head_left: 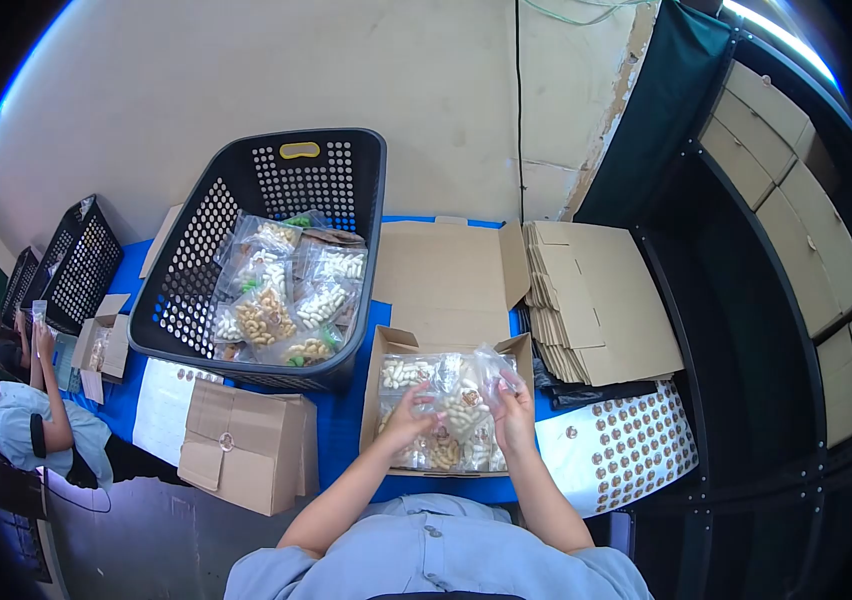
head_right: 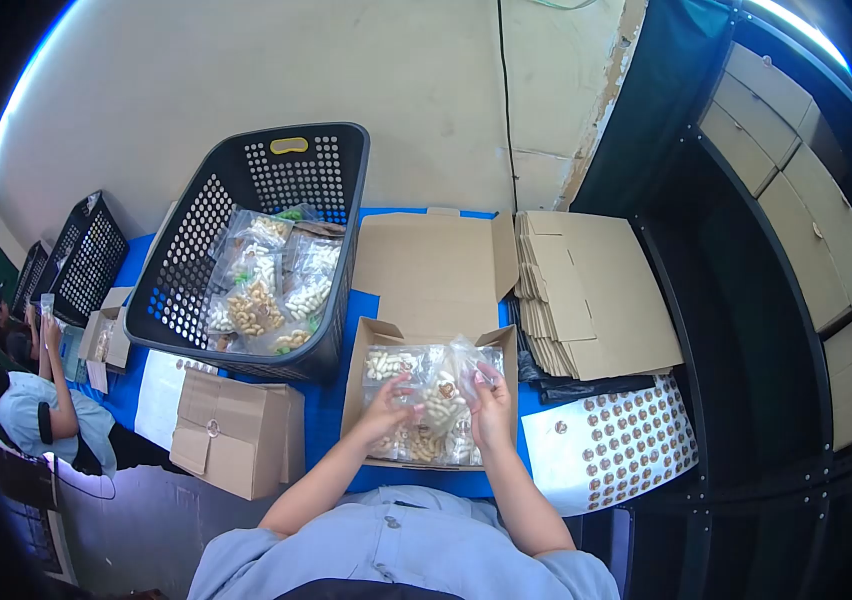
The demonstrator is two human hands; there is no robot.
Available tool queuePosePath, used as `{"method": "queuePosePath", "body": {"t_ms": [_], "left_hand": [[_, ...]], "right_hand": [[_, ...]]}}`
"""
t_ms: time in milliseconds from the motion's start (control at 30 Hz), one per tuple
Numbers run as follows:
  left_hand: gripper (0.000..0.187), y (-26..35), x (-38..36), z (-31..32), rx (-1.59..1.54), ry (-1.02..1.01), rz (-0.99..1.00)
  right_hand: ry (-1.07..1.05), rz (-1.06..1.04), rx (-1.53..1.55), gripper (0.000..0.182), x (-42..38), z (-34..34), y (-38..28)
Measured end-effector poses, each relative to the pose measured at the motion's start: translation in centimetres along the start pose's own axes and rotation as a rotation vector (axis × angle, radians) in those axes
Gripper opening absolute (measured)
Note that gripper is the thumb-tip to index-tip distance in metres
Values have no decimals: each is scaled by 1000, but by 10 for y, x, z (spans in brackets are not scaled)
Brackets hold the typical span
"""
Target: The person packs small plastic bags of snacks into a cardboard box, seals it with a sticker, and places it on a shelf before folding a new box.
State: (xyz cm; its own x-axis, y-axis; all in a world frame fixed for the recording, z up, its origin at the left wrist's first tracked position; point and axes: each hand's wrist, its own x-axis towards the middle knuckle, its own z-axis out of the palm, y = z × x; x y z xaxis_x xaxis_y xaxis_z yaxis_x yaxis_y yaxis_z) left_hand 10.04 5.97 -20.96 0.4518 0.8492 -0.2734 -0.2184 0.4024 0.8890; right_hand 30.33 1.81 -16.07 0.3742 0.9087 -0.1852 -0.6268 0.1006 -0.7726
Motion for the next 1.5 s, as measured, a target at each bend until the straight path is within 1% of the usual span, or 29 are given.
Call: {"method": "queuePosePath", "body": {"t_ms": [167,233,267,300,367,400,433,500,533,600,633,700,733,800,833,900,933,1000,1033,1100,1133,1200,1233,1300,1333,1367,1400,1433,1500], "left_hand": [[63,26,19,-24,108,42,141],[63,35,18,-20,409,111,192],[68,22,23,-23,392,166,124],[68,23,19,-17,393,168,128],[73,30,9,-2,281,181,-266],[77,10,12,-7,55,133,-228],[77,8,15,-9,59,128,-232],[75,5,17,-15,122,150,-190],[75,4,21,-16,122,148,-193],[67,5,27,-19,365,279,39],[67,7,27,-20,362,281,38],[59,13,24,-20,654,285,110],[59,15,20,-18,654,285,108],[57,18,17,-13,714,306,103],[57,16,18,-13,711,303,106],[58,10,18,-13,842,296,114],[58,8,18,-14,842,295,114],[55,9,17,-13,872,298,167],[55,11,16,-12,873,297,164],[52,19,14,-9,901,315,47],[52,25,11,-7,902,316,45],[51,37,5,-3,1270,483,313],[51,48,4,-2,1270,487,310],[52,71,11,-7,1221,596,411],[49,75,18,-13,1131,598,464],[49,78,28,-19,1126,596,469],[47,80,39,-25,1018,548,468],[46,79,48,-32,910,500,464],[47,64,71,-46,998,532,523]], "right_hand": [[76,134,63,18,5,-22,25],[115,167,94,17,4,-18,27],[125,149,151,17,4,-16,28],[134,131,209,17,4,-13,28],[160,101,233,17,11,-13,32],[192,72,256,17,13,-14,33],[199,69,260,17,12,-13,31],[159,24,-33,19,11,-15,26],[163,24,-33,19,13,-22,27],[99,-78,-571,26,16,-36,30],[98,-75,-574,26,15,-41,31],[23,-50,-912,40,11,-42,30],[23,-49,-912,40,7,-40,28],[15,-60,-1124,52,-3,-34,23],[18,-63,-1126,52,-3,-35,24],[9,-129,-1221,63,-5,-32,25],[10,-130,-1222,63,-7,-28,21],[46,-88,-1242,75,-13,-18,11],[47,-85,-1242,75,-14,-16,9],[101,-471,-1542,85,-12,-14,4],[101,-469,-1542,85,-7,-16,-2],[289,-668,-1614,85,13,-23,-25],[348,-656,-1491,77,20,-21,-41],[381,-631,-1348,59,44,-39,-59],[383,-633,-1349,59,57,-51,-63],[311,-518,-1257,49,75,-65,-63],[239,-408,-1163,40,91,-78,-59],[240,-414,-1166,40,107,-89,-53],[92,-304,-1138,34,138,-110,-32]]}}
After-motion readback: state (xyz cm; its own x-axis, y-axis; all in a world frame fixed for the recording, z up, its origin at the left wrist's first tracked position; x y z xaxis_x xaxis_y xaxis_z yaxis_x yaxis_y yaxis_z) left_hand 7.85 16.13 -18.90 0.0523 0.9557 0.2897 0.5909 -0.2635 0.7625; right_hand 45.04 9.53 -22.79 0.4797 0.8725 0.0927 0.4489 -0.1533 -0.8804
